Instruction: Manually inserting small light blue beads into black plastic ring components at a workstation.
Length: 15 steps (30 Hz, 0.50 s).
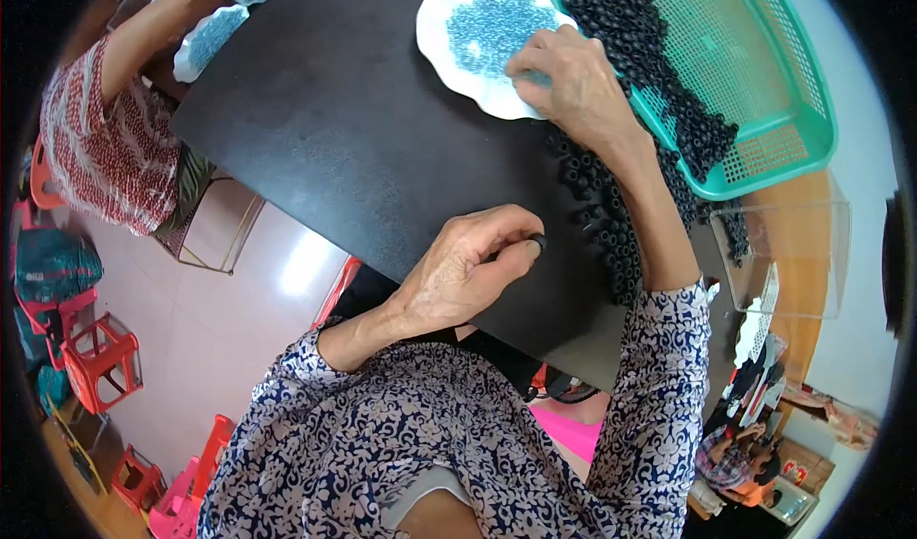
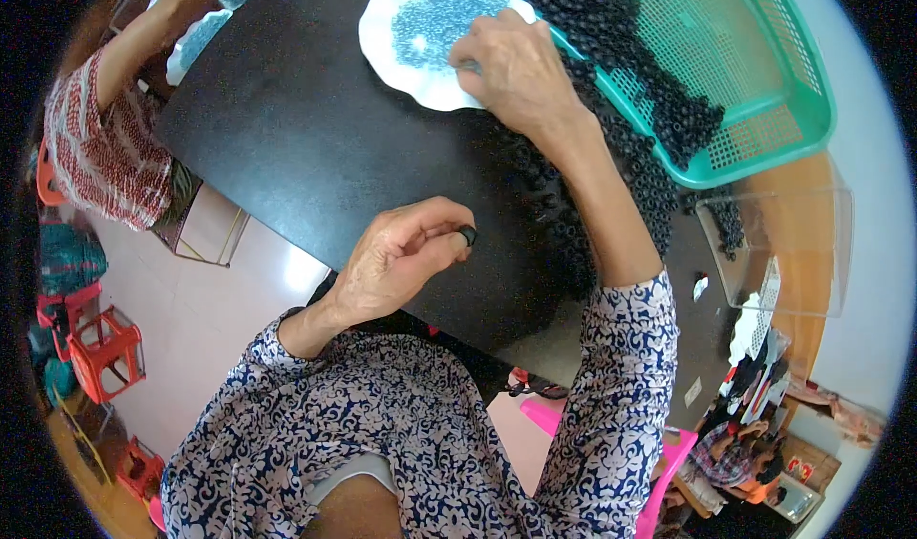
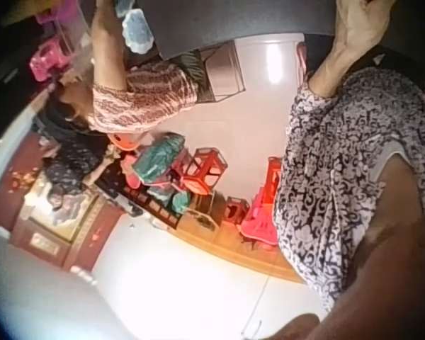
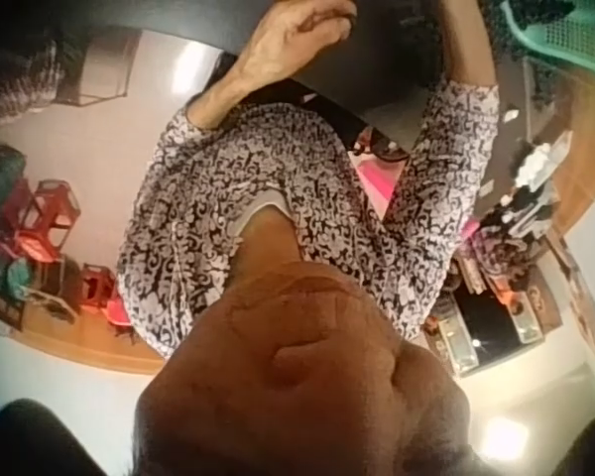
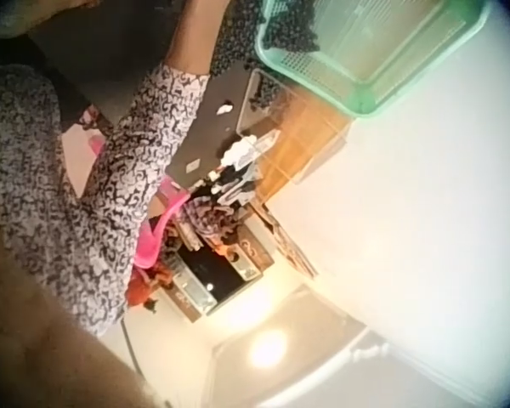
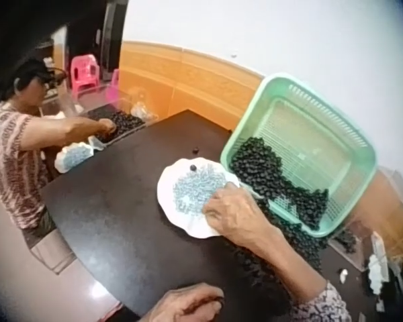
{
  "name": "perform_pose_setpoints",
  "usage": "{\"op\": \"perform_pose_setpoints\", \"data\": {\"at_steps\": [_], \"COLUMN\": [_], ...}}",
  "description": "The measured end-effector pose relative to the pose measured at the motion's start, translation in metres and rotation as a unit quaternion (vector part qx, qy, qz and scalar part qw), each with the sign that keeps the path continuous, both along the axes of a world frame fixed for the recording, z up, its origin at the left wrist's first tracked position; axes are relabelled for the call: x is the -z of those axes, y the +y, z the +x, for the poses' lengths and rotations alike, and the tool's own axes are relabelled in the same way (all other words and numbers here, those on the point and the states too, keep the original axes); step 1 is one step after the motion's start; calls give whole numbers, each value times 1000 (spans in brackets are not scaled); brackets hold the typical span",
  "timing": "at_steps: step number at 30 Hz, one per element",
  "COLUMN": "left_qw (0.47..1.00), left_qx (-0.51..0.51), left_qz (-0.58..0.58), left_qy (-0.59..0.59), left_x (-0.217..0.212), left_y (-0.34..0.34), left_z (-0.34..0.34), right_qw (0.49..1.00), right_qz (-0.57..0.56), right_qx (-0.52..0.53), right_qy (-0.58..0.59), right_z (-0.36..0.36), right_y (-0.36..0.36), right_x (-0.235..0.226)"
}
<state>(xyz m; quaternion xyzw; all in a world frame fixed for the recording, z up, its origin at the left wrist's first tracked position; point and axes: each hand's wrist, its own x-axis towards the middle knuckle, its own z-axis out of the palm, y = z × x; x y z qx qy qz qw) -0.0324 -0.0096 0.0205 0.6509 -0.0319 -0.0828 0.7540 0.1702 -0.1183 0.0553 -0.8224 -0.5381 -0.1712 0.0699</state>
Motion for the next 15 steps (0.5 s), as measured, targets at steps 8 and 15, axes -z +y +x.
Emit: {"op": "perform_pose_setpoints", "data": {"at_steps": [8, 15], "left_qw": [994, 997], "left_qx": [-106, -36], "left_qz": [1, -61], "left_qy": [-18, -39], "left_x": [2, 10], "left_y": [-2, -2], "left_z": [-14, -9], "right_qw": [994, 993], "right_qz": [-22, -56], "right_qx": [71, 94], "right_qy": [78, 38], "right_z": [-10, 3], "right_y": [33, 36], "right_x": [6, 20]}}
